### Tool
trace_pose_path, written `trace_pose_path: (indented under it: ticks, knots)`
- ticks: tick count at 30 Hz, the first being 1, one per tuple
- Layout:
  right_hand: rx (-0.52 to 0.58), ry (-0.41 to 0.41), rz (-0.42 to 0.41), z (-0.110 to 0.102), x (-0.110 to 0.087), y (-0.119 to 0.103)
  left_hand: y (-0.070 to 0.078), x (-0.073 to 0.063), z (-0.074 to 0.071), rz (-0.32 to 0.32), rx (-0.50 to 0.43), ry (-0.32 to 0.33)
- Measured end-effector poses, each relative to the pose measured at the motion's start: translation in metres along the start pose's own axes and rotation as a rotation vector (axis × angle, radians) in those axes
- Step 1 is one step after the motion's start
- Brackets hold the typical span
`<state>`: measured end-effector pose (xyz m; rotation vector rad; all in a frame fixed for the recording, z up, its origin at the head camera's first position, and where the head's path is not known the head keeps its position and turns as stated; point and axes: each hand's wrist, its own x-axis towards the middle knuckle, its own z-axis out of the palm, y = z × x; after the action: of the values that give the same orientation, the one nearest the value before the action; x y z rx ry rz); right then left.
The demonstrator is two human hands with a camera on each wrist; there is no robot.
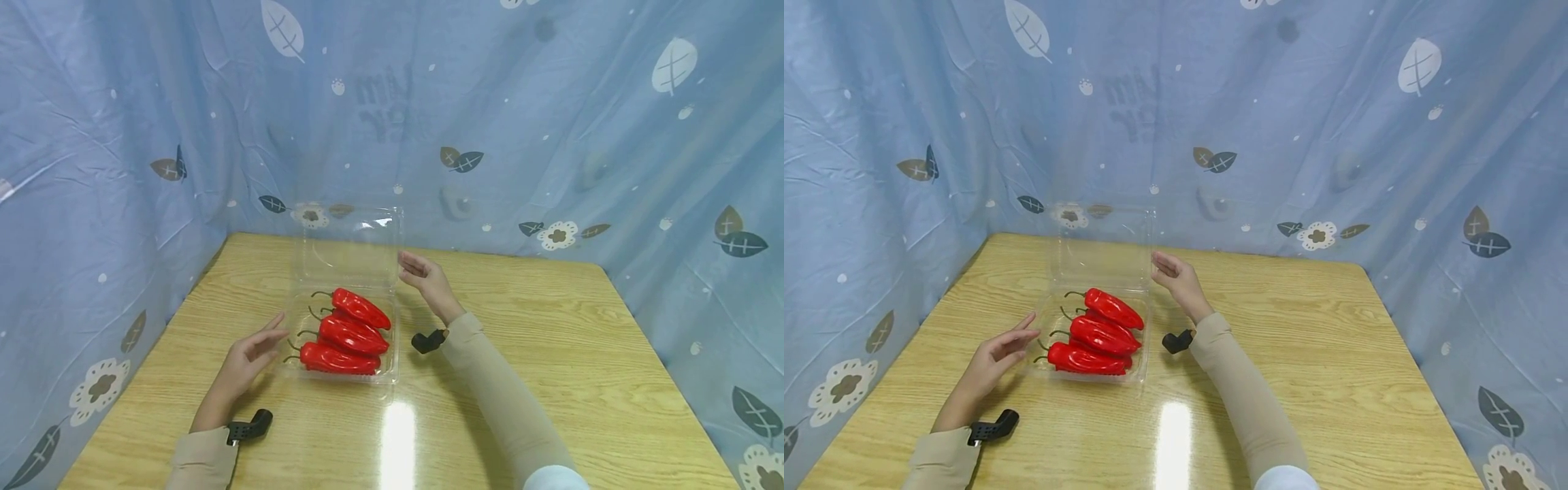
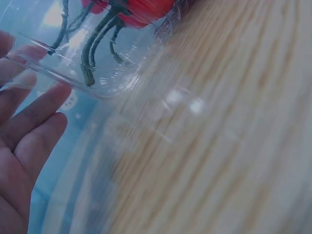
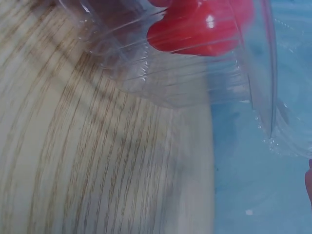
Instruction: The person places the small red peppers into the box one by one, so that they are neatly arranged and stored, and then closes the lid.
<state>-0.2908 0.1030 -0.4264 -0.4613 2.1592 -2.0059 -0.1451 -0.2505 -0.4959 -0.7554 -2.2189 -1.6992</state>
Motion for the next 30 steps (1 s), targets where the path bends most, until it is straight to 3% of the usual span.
trace_pose_path:
  ticks: [17,30]
  knots:
    - [-0.126,-0.109,-0.078,-0.003,-0.023,-0.012,0.0,0.001,0.0,0.022,-0.018,0.001]
    - [-0.166,-0.126,-0.134,-0.003,-0.042,-0.006,0.0,0.001,0.001,0.037,-0.014,0.014]
